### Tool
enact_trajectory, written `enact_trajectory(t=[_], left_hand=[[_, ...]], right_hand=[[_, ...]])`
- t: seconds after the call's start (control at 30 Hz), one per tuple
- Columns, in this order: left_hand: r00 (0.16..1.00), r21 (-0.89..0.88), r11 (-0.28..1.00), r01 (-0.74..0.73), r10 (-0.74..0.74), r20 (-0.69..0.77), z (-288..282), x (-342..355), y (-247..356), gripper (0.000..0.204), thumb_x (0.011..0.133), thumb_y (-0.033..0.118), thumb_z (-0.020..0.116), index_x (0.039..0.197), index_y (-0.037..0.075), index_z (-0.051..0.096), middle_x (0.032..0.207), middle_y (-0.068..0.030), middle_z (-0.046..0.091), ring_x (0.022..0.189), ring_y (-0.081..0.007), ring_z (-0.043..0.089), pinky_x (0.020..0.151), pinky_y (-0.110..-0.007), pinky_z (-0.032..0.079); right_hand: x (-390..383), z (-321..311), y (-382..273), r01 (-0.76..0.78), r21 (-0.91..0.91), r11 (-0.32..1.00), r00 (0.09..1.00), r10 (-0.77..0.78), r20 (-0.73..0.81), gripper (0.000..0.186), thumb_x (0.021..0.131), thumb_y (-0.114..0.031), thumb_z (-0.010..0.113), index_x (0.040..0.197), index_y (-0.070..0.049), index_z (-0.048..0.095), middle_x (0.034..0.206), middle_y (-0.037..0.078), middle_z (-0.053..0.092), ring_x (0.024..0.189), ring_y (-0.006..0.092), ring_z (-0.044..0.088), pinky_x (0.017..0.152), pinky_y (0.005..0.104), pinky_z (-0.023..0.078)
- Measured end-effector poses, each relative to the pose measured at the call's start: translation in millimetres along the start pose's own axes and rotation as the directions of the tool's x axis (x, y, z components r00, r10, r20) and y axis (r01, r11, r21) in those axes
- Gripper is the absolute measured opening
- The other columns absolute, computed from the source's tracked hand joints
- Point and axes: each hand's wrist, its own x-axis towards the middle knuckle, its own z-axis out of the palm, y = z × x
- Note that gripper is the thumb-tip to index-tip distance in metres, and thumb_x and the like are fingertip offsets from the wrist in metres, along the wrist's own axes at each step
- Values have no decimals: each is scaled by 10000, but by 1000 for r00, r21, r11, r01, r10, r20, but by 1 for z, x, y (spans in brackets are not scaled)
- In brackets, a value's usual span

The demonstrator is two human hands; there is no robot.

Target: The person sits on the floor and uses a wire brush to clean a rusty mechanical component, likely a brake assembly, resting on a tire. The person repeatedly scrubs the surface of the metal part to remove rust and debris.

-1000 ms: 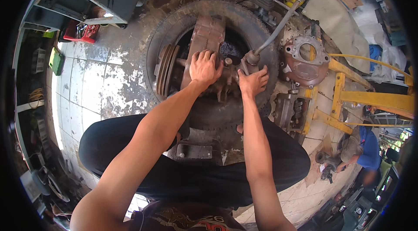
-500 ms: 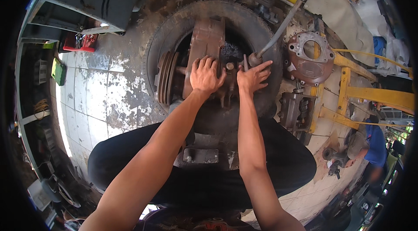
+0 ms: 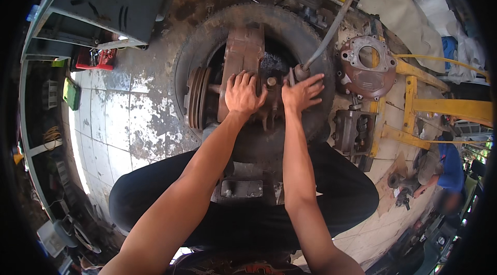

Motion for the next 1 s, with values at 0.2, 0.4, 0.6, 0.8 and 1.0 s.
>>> enact_trajectory(t=[0.2, 0.4, 0.6, 0.8, 1.0], left_hand=[[1000, 35, 999, 14, -14, -4, -3, -3, -2, 451, 866, 427, 610, 1142, 82, 702, 1231, -57, 670, 1262, -229, 562, 1133, -443, 334], [1000, 11, 1000, 15, -16, 13, -2, -6, -4, 452, 872, 434, 595, 1129, 76, 696, 1269, -71, 648, 1276, -246, 544, 1135, -470, 331], [999, -15, 1000, 23, -22, 24, 1, -6, 1, 456, 872, 431, 594, 1137, 74, 691, 1277, -71, 645, 1282, -244, 539, 1140, -469, 327], [999, -6, 999, 39, -39, -8, 2, -4, -7, 443, 870, 433, 595, 1113, 77, 698, 1263, -68, 652, 1280, -237, 546, 1142, -466, 324], [999, 20, 1000, 24, -23, -29, -3, -4, -7, 407, 866, 419, 598, 1053, 75, 710, 1224, -58, 672, 1257, -230, 565, 1135, -463, 331]], right_hand=[[-31, -12, 9, 52, -16, 999, 997, -53, -58, 1242, 801, -351, 812, 1570, 11, -93, 1585, 308, 153, 1506, 459, 124, 1151, 706, 148], [-21, -6, 6, 58, -2, 998, 997, -58, -54, 1244, 799, -331, 815, 1572, -3, -102, 1600, 293, 130, 1511, 455, 104, 1149, 712, 136], [8, -3, -10, 113, -34, 993, 992, -115, -54, 1283, 783, -364, 829, 1569, -6, -119, 1604, 278, 130, 1507, 451, 137, 1150, 705, 153], [-25, -16, 7, 16, 12, 1000, 1000, -16, -4, 1281, 781, -343, 832, 1572, -18, -122, 1607, 280, 129, 1515, 438, 125, 1164, 696, 121], [-35, -11, 13, 24, 31, 999, 1000, -24, 5, 1287, 785, -375, 826, 1572, -29, -133, 1590, 300, 165, 1510, 449, 125, 1124, 737, 177]])
